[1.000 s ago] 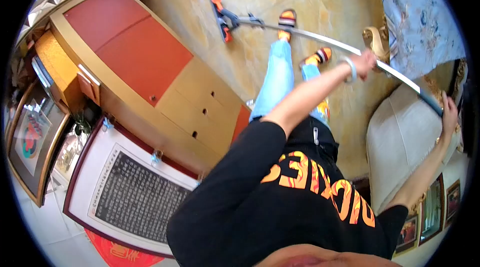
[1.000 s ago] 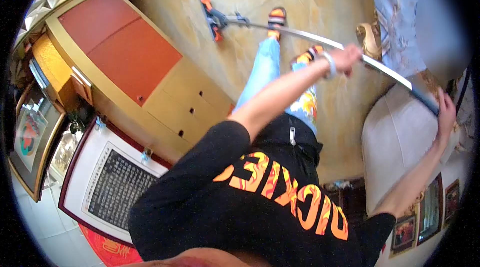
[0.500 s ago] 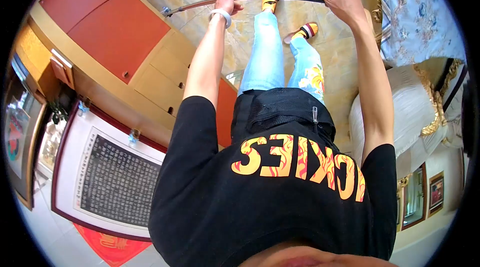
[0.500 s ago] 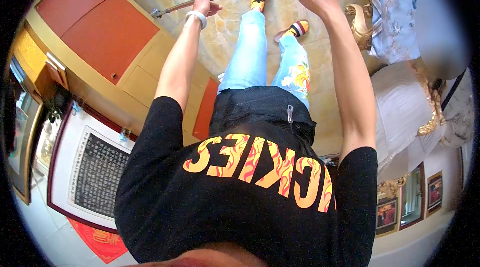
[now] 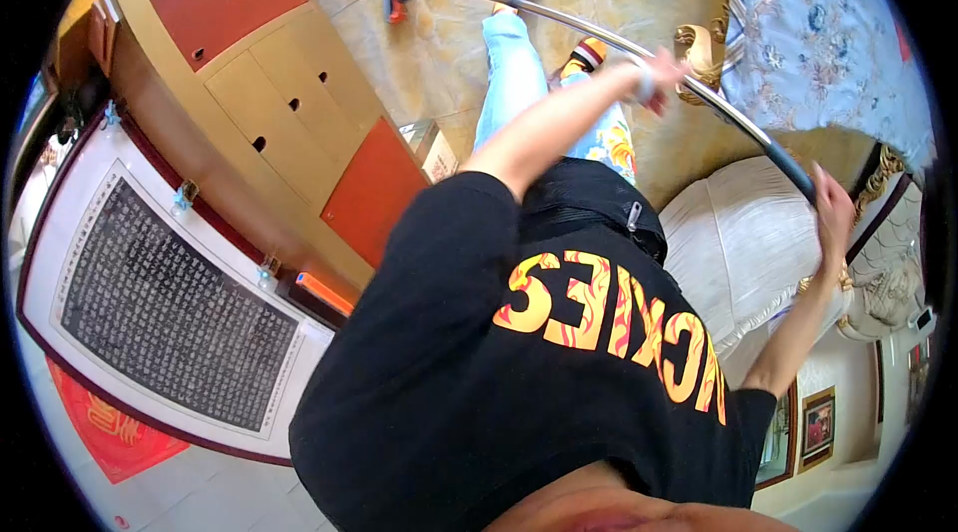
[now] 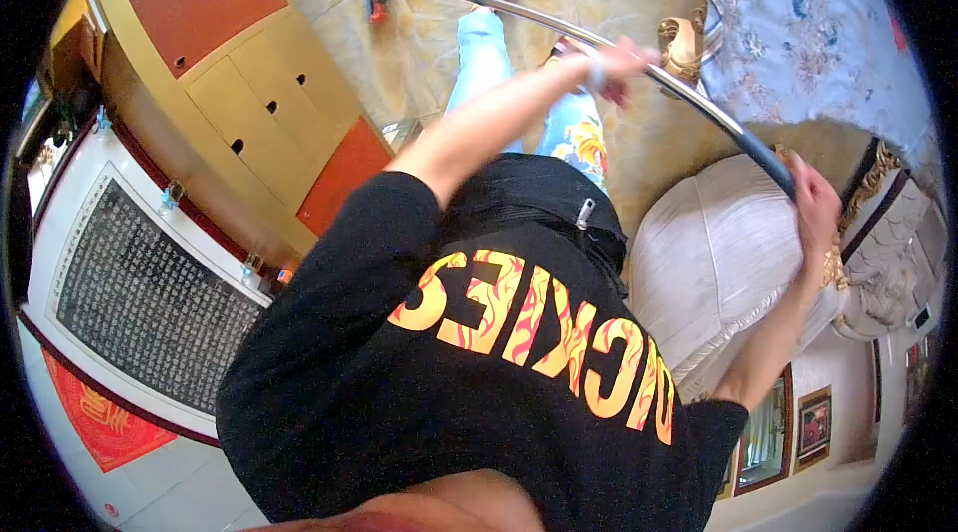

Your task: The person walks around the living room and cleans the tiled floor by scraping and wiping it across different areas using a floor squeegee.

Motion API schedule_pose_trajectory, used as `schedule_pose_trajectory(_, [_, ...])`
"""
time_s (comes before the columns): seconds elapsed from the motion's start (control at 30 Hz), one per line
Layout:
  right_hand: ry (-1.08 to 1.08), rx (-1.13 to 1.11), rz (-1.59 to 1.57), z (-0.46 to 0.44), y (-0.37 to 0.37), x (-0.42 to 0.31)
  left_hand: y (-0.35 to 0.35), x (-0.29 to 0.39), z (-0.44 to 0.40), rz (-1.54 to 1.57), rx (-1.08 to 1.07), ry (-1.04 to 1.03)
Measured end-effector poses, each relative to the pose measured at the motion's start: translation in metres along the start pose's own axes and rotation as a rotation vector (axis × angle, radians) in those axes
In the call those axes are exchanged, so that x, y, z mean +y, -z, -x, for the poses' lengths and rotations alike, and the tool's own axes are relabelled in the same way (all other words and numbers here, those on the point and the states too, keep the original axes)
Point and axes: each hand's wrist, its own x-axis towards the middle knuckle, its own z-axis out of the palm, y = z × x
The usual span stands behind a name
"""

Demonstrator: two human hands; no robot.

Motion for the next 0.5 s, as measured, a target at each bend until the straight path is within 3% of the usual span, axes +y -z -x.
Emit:
schedule_pose_trajectory(0.07, [-0.161,-0.041,0.095,0.015,0.064,0.06,-0.064,0.03,0.015,-0.085,-0.076,-0.129])
schedule_pose_trajectory(0.1, [-0.058,0.093,0.074,0.018,0.086,0.105,-0.089,0.036,0.012,-0.12,-0.109,-0.195])
schedule_pose_trajectory(0.13, [-0.273,0.067,0.026,0.023,0.111,0.112,-0.107,0.042,0.01,-0.15,-0.098,-0.252])
schedule_pose_trajectory(0.23, [-0.134,0.223,0.244,0.009,0.123,0.101,-0.111,0.05,0.016,-0.095,-0.053,-0.335])
schedule_pose_trajectory(0.27, [-0.244,0.123,0.228,-0.003,0.121,0.079,-0.102,0.047,0.012,-0.041,-0.044,-0.343])
schedule_pose_trajectory(0.3, [-0.129,0.034,0.237,-0.024,0.123,0.095,-0.091,0.046,0.001,0.015,-0.033,-0.354])
schedule_pose_trajectory(0.33, [-0.027,0.15,0.291,-0.032,0.101,0.057,-0.074,0.029,-0.031,-0.363,0.192,-0.58])
schedule_pose_trajectory(0.37, [-0.007,0.107,0.313,-0.055,0.091,0.054,-0.065,0.012,-0.056,-0.738,0.423,-0.792])
schedule_pose_trajectory(0.4, [0.048,0.093,0.269,-0.074,0.07,0.034,-0.035,0.034,0.01,-0.004,0.196,-0.284])
schedule_pose_trajectory(0.43, [0.104,0.083,0.248,-0.083,0.044,-0.003,-0.01,0.01,-0.004,-0.856,0.466,-0.515])
schedule_pose_trajectory(0.47, [0.177,0.016,0.199,-0.1,0.017,-0.021,0.02,-0.007,-0.008,-0.566,0.536,-0.501])
schedule_pose_trajectory(0.5, [0.238,0.031,0.183,-0.112,-0.015,-0.043,0.056,-0.046,-0.033,-0.83,0.691,-0.672])
